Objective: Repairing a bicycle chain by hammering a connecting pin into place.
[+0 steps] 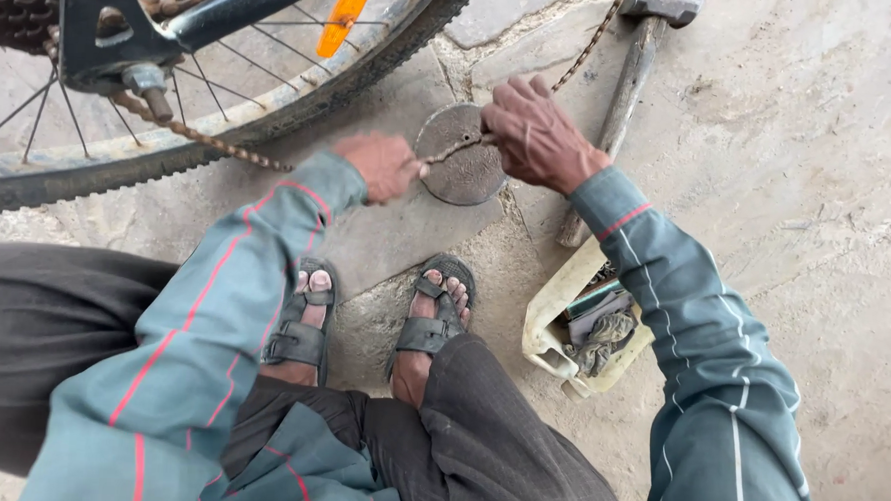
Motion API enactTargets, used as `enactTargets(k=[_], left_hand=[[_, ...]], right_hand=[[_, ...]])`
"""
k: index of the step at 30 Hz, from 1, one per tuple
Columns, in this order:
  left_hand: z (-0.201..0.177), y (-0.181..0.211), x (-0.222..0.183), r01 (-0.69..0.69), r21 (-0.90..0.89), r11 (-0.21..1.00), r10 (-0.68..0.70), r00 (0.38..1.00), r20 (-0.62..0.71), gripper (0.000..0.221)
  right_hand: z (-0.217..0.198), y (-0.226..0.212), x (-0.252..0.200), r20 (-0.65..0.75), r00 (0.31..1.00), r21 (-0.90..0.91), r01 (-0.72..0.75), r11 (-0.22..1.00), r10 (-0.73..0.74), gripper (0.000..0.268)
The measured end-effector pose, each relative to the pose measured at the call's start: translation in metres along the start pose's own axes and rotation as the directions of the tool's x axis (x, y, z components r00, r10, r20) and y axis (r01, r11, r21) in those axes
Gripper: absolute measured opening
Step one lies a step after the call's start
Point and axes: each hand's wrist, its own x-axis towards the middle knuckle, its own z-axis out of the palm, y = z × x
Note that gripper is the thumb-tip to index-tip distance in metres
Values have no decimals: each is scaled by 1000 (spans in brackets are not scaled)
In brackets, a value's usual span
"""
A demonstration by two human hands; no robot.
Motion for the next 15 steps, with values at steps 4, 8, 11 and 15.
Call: enactTargets(k=[4,8,11,15], left_hand=[[46,-10,27,-182,209,961,246,906,-345,37],[49,-10,26,-65,279,958,207,831,-517,36],[45,-13,34,-7,249,968,146,826,-545,37],[41,-18,56,19,267,964,187,663,-725,32]], right_hand=[[-1,6,-2,-57,998,8,19,1000,-19,12],[-6,2,6,-173,983,-6,58,998,-58,4],[-10,-4,9,-156,988,44,2,999,5,10],[-33,-26,9,-220,973,56,-60,997,71,10]])
